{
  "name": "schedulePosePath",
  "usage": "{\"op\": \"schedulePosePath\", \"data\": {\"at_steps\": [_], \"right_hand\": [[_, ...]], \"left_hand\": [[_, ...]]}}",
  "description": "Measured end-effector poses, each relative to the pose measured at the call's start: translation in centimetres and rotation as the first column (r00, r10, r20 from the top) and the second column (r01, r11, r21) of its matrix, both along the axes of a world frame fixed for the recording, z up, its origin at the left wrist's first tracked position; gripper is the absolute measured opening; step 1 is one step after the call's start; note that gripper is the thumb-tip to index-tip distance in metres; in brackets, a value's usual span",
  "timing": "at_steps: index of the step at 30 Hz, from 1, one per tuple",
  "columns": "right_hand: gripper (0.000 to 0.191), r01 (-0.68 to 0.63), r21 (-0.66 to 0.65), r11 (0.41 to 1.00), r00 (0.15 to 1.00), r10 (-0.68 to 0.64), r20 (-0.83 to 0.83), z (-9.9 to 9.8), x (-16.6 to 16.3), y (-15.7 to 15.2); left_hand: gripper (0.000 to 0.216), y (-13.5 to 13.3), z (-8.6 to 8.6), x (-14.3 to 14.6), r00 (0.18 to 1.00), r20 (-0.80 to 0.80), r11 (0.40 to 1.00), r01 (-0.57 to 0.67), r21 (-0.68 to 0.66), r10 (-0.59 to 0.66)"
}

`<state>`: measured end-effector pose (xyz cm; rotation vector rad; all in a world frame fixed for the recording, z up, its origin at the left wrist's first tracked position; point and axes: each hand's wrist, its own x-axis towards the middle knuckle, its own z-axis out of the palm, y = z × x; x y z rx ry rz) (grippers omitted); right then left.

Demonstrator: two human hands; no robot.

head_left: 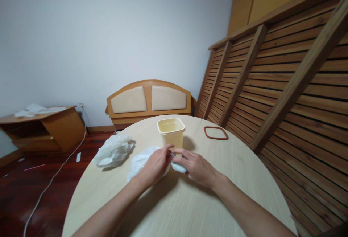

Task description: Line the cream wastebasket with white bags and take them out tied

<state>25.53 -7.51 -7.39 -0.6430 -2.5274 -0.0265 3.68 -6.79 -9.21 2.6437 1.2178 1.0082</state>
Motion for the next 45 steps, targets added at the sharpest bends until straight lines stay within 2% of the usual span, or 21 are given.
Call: {"op": "schedulePosePath", "data": {"at_steps": [3, 8, 13, 16, 19, 24, 28, 30, 36, 39, 41, 45], "right_hand": [[0.059, -0.028, -0.038, 0.999, 0.999, 0.026, -0.033, -0.4, 0.0, 0.2], [0.044, -0.021, -0.104, 0.994, 0.994, 0.011, -0.105, -0.7, -0.1, 0.4], [0.027, -0.023, -0.271, 0.962, 0.978, -0.034, -0.205, -0.5, 0.5, 0.7], [0.026, -0.041, -0.371, 0.928, 0.976, -0.043, -0.215, -0.1, 1.1, 0.7], [0.025, -0.075, -0.412, 0.908, 0.969, -0.031, -0.246, 0.2, 1.3, 0.6], [0.027, -0.074, -0.444, 0.893, 0.948, -0.076, -0.310, -0.1, 0.6, 0.4], [0.023, -0.012, -0.515, 0.857, 0.939, -0.167, -0.299, -0.6, 0.0, 0.4], [0.021, 0.017, -0.515, 0.857, 0.935, -0.196, -0.296, -0.7, -0.1, 0.4], [0.022, 0.049, -0.484, 0.874, 0.932, -0.214, -0.292, -0.5, -0.4, 0.1], [0.017, 0.049, -0.486, 0.873, 0.933, -0.214, -0.289, -0.6, -0.5, 0.2], [0.014, 0.030, -0.483, 0.875, 0.930, -0.202, -0.307, -0.7, -0.5, 0.3], [0.007, 0.007, -0.517, 0.856, 0.912, -0.218, -0.347, -0.8, -0.6, 0.5]], "left_hand": [[0.027, -0.2, 0.0, 0.5, 0.999, 0.038, 0.998, 0.022, -0.066, -0.019], [0.033, -1.4, 1.0, 0.7, 0.994, 0.049, 0.974, 0.109, -0.197, -0.101], [0.059, -2.3, 2.0, 0.5, 0.991, -0.025, 0.971, 0.124, -0.205, -0.132], [0.051, -2.2, 2.0, 0.5, 0.991, -0.046, 0.974, 0.112, -0.197, -0.124], [0.043, -2.2, 2.0, 0.5, 0.985, -0.030, 0.953, 0.156, -0.260, -0.170], [0.050, -2.2, 2.0, 0.6, 0.970, 0.049, 0.925, 0.241, -0.295, -0.238], [0.050, -2.1, 1.9, 0.8, 0.986, 0.069, 0.950, 0.163, -0.268, -0.150], [0.046, -2.1, 1.9, 0.8, 0.993, 0.069, 0.958, 0.111, -0.266, -0.096], [0.047, -2.0, 1.7, 0.7, 0.983, 0.059, 0.945, 0.186, -0.271, -0.176], [0.050, -2.0, 1.7, 0.7, 0.987, 0.053, 0.955, 0.157, -0.250, -0.148], [0.043, -2.0, 1.8, 0.7, 0.992, 0.054, 0.965, 0.124, -0.231, -0.114], [0.013, -2.2, 2.2, 1.0, 0.999, 0.026, 0.983, 0.028, -0.183, -0.024]]}}
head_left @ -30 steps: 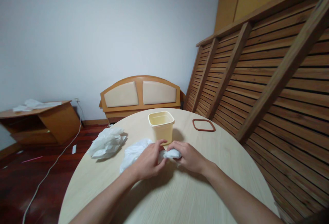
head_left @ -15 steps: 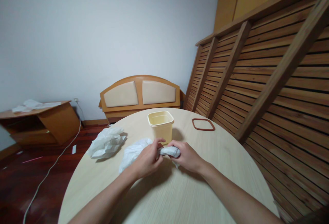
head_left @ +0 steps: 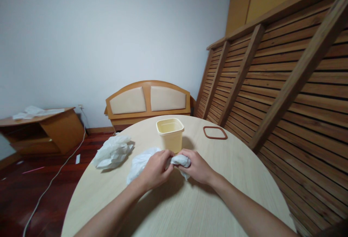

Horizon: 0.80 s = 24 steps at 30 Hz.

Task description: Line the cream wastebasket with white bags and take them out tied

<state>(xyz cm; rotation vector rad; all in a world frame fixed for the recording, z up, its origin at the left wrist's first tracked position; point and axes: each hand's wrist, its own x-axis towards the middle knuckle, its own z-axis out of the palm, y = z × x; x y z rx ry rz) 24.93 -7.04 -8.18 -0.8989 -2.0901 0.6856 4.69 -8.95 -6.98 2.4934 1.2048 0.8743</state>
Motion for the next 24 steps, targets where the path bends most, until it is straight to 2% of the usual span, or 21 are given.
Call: {"op": "schedulePosePath", "data": {"at_steps": [3, 7, 11, 14, 16, 19, 24], "right_hand": [[0.008, -0.012, -0.082, 0.997, 0.999, 0.008, -0.047, 0.0, -0.1, 0.0], [0.015, -0.086, -0.220, 0.972, 0.985, 0.049, -0.167, -0.1, -0.2, -0.1], [0.016, -0.121, -0.287, 0.950, 0.964, 0.043, -0.264, -0.2, -0.4, 0.0], [0.024, -0.143, -0.323, 0.936, 0.944, 0.030, -0.329, 0.0, -0.4, 0.2], [0.029, -0.163, -0.341, 0.926, 0.937, 0.037, -0.348, 0.0, -0.3, 0.3], [0.027, -0.177, -0.370, 0.912, 0.945, 0.052, -0.324, -0.3, -0.1, 0.4], [0.027, -0.167, -0.361, 0.918, 0.954, 0.058, -0.293, -1.0, -0.2, 0.6]], "left_hand": [[0.007, -0.1, -0.1, 0.4, 0.997, 0.011, 0.997, -0.081, 0.019, 0.081], [0.014, -0.1, -0.4, 0.8, 0.982, 0.147, 0.990, -0.105, -0.097, 0.118], [0.028, 0.0, 0.0, 0.8, 0.939, 0.337, 0.968, 0.024, -0.249, 0.063], [0.030, -0.1, 0.5, 0.7, 0.882, 0.471, 0.908, 0.199, -0.369, -0.002], [0.028, -0.1, 0.7, 0.6, 0.854, 0.519, 0.882, 0.266, -0.390, -0.029], [0.029, -0.1, 0.6, 0.7, 0.861, 0.509, 0.895, 0.241, -0.375, -0.019], [0.031, 0.4, -0.5, 0.7, 0.879, 0.472, 0.933, 0.109, -0.342, 0.070]]}}
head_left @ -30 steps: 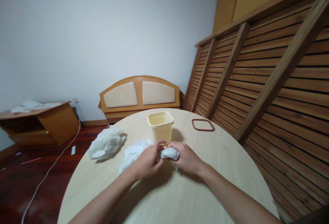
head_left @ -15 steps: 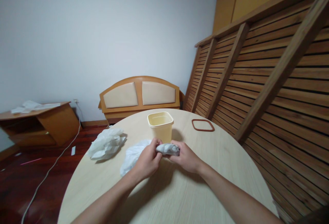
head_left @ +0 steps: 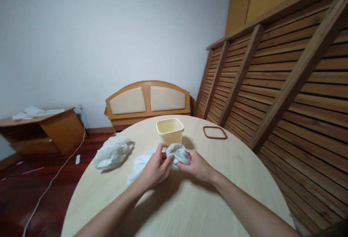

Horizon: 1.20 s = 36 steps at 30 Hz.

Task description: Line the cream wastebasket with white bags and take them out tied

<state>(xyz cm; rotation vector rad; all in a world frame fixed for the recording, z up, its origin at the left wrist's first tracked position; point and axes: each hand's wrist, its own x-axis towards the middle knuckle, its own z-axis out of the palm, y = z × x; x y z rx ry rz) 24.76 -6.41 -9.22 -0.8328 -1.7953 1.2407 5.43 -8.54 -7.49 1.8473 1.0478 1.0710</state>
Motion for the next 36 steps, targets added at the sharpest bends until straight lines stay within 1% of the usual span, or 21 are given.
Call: {"op": "schedulePosePath", "data": {"at_steps": [3, 6, 8, 11, 14, 17, 21, 24, 27, 29, 30, 32, 34, 36], "right_hand": [[0.041, 0.015, 0.029, 0.999, 0.997, -0.013, -0.080, -0.1, -0.3, -0.1], [0.052, 0.006, 0.016, 1.000, 0.984, -0.003, -0.179, 0.1, -0.6, -0.4], [0.056, -0.008, -0.017, 1.000, 0.974, 0.004, -0.225, 0.2, -0.7, -0.6], [0.061, 0.020, -0.033, 0.999, 0.960, -0.028, -0.277, 0.1, -0.8, -0.5], [0.059, 0.040, -0.040, 0.998, 0.944, -0.051, -0.325, -0.1, -0.9, -0.2], [0.057, 0.032, -0.057, 0.998, 0.940, -0.049, -0.338, -0.1, -1.0, 0.1], [0.061, 0.020, -0.072, 0.997, 0.949, -0.042, -0.312, -0.1, -1.0, 0.2], [0.064, 0.034, -0.049, 0.998, 0.959, -0.047, -0.281, -0.2, -1.1, -0.1], [0.071, 0.075, 0.009, 0.997, 0.965, -0.070, -0.252, -0.2, -1.2, -0.5], [0.073, 0.092, 0.050, 0.995, 0.969, -0.078, -0.234, -0.1, -1.2, -0.7], [0.070, 0.094, 0.072, 0.993, 0.973, -0.076, -0.218, -0.1, -1.2, -0.8], [0.056, 0.099, 0.139, 0.985, 0.984, -0.076, -0.161, 0.2, -1.1, -0.9], [0.039, 0.110, 0.247, 0.963, 0.993, -0.097, -0.063, 0.5, -1.0, -0.9], [0.034, 0.109, 0.358, 0.927, 0.991, -0.129, 0.033, 0.7, -0.8, -1.0]], "left_hand": [[0.035, 0.2, -0.5, 0.0, 0.992, -0.049, 0.993, -0.111, 0.042, 0.113], [0.027, 0.2, -0.4, -0.1, 0.982, -0.096, 0.984, -0.155, 0.085, 0.163], [0.018, 0.1, 0.0, -0.1, 0.971, -0.142, 0.977, -0.179, 0.114, 0.194], [0.006, 0.0, 0.7, -0.2, 0.924, -0.247, 0.952, -0.255, 0.171, 0.292], [0.004, -0.1, 1.1, -0.3, 0.867, -0.362, 0.938, -0.288, 0.195, 0.341], [0.008, 0.0, 1.1, -0.4, 0.859, -0.385, 0.941, -0.290, 0.176, 0.337], [0.015, 0.4, 0.9, -0.5, 0.859, -0.377, 0.937, -0.303, 0.172, 0.347], [0.016, 0.6, 0.9, -0.6, 0.814, -0.427, 0.919, -0.354, 0.173, 0.394], [0.012, 0.4, 1.0, -0.5, 0.748, -0.481, 0.888, -0.413, 0.202, 0.457], [0.011, 0.2, 0.9, -0.5, 0.728, -0.487, 0.875, -0.425, 0.231, 0.482], [0.013, 0.0, 0.9, -0.4, 0.733, -0.479, 0.875, -0.422, 0.238, 0.483], [0.019, -0.2, 0.7, -0.4, 0.776, -0.434, 0.889, -0.388, 0.245, 0.458], [0.033, -0.3, 0.4, -0.5, 0.842, -0.357, 0.909, -0.329, 0.255, 0.404], [0.049, -0.3, 0.2, -0.5, 0.898, -0.287, 0.926, -0.253, 0.280, 0.333]]}}
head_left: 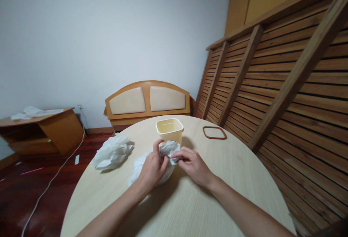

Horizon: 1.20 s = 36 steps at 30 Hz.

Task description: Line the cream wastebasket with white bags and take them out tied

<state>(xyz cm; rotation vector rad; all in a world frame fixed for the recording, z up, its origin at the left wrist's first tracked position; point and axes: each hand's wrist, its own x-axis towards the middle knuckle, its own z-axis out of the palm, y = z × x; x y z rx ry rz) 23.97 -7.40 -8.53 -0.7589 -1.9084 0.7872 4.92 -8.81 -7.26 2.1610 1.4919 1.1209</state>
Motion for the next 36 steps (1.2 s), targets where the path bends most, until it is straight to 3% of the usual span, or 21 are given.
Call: {"op": "schedulePosePath", "data": {"at_steps": [4, 7, 12, 15, 19, 22, 27, 31, 34, 36], "right_hand": [[0.049, 0.011, 0.094, 0.995, 0.998, -0.017, 0.064, 0.0, 0.2, -0.2], [0.057, 0.045, 0.200, 0.979, 0.987, -0.074, 0.143, -0.2, 0.4, -0.3], [0.029, 0.017, 0.467, 0.884, 0.933, -0.182, 0.311, -0.4, 0.8, -0.1], [0.015, -0.059, 0.543, 0.838, 0.914, -0.173, 0.367, -0.3, 0.9, 0.1], [0.023, -0.169, 0.569, 0.805, 0.908, -0.098, 0.408, -0.1, 0.9, 0.1], [0.029, -0.163, 0.582, 0.797, 0.903, -0.118, 0.414, -0.2, 0.9, 0.1], [0.023, -0.049, 0.483, 0.874, 0.908, -0.163, 0.386, 0.3, 0.7, -0.2], [0.017, 0.103, 0.236, 0.966, 0.930, -0.178, 0.323, 0.9, 0.4, -0.5], [0.021, 0.163, 0.016, 0.987, 0.953, -0.162, 0.256, 1.0, 0.1, -0.5], [0.026, 0.137, -0.080, 0.987, 0.971, -0.118, 0.207, 0.8, 0.1, -0.4]], "left_hand": [[0.047, 0.3, 0.1, 0.0, 0.986, 0.049, 0.983, 0.158, 0.090, -0.162], [0.033, 0.3, 0.5, 0.1, 0.986, 0.062, 0.986, 0.151, 0.066, -0.155], [0.020, 0.2, 0.7, 0.1, 0.991, 0.013, 0.990, 0.135, -0.024, -0.135], [0.022, 0.5, 0.5, -0.1, 0.994, -0.003, 0.992, 0.112, -0.056, -0.113], [0.027, 0.9, 0.0, -0.5, 0.998, 0.039, 0.996, 0.053, -0.078, -0.050], [0.033, 0.9, -0.2, -0.6, 0.997, 0.045, 0.996, 0.065, -0.056, -0.063], [0.027, 0.6, 0.0, -0.3, 0.996, 0.037, 0.996, 0.083, 0.020, -0.083], [0.019, 0.5, 0.5, -0.1, 1.000, 0.009, 1.000, 0.001, -0.025, -0.001], [0.017, 0.5, 0.5, -0.1, 1.000, -0.014, 0.998, -0.007, -0.059, 0.007], [0.017, 0.5, 0.4, -0.2, 1.000, -0.014, 0.997, -0.005, -0.071, 0.004]]}}
